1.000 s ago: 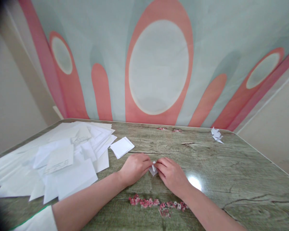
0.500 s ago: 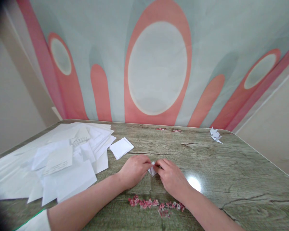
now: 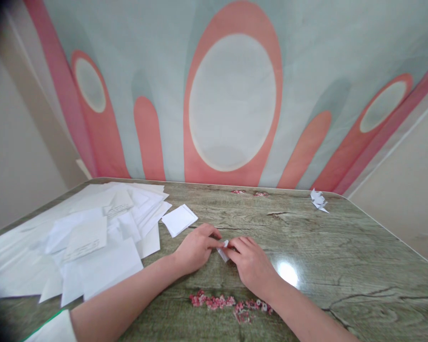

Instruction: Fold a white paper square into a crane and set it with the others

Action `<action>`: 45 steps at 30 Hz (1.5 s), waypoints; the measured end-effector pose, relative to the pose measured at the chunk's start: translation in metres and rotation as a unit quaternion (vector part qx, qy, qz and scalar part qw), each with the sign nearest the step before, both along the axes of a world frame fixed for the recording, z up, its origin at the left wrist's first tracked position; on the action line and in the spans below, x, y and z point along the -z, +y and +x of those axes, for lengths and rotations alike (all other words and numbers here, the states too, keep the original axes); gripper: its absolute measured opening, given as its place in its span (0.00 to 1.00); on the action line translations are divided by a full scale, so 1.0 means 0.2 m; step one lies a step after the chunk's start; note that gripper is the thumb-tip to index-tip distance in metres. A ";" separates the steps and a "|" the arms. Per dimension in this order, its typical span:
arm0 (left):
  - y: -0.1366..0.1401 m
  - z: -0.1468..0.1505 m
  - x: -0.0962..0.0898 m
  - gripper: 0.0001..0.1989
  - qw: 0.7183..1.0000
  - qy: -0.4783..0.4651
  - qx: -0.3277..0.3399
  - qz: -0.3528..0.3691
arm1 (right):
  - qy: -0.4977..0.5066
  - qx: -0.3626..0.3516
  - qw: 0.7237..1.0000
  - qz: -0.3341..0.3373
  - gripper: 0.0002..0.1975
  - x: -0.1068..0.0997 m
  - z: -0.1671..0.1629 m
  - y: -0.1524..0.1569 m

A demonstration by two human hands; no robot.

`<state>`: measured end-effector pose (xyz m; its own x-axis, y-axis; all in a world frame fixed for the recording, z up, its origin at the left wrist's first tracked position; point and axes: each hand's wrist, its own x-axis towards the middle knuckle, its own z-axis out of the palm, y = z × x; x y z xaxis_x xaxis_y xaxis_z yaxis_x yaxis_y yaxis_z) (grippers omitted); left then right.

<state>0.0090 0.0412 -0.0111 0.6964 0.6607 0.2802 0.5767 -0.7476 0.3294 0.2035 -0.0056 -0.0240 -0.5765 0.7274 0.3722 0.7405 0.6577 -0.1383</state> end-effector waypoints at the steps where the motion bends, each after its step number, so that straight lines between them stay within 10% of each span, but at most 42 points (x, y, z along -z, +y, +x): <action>1: 0.01 0.00 0.01 0.16 1.000 -0.015 -0.009 -0.012 | 0.000 0.000 1.000 -0.003 0.13 0.00 0.00 0.00; 10: 0.04 0.00 0.03 0.21 0.989 -0.106 -0.051 -0.089 | -0.043 0.006 0.999 -0.020 0.15 -0.01 0.00 0.00; 21: 0.01 0.00 0.01 0.17 1.000 0.002 0.001 0.005 | -0.136 0.029 0.989 0.056 0.12 -0.02 -0.05 -0.03; 45: 0.00 -0.01 0.00 0.19 0.998 0.051 -0.001 0.039 | -0.142 0.009 0.990 0.000 0.19 -0.11 -0.04 -0.14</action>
<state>0.0078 0.0411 -0.0109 0.7225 0.6413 0.2581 0.6061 -0.7672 0.2098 0.1963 -0.0335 -0.0012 -0.6455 0.7379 0.1971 0.7605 0.6448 0.0768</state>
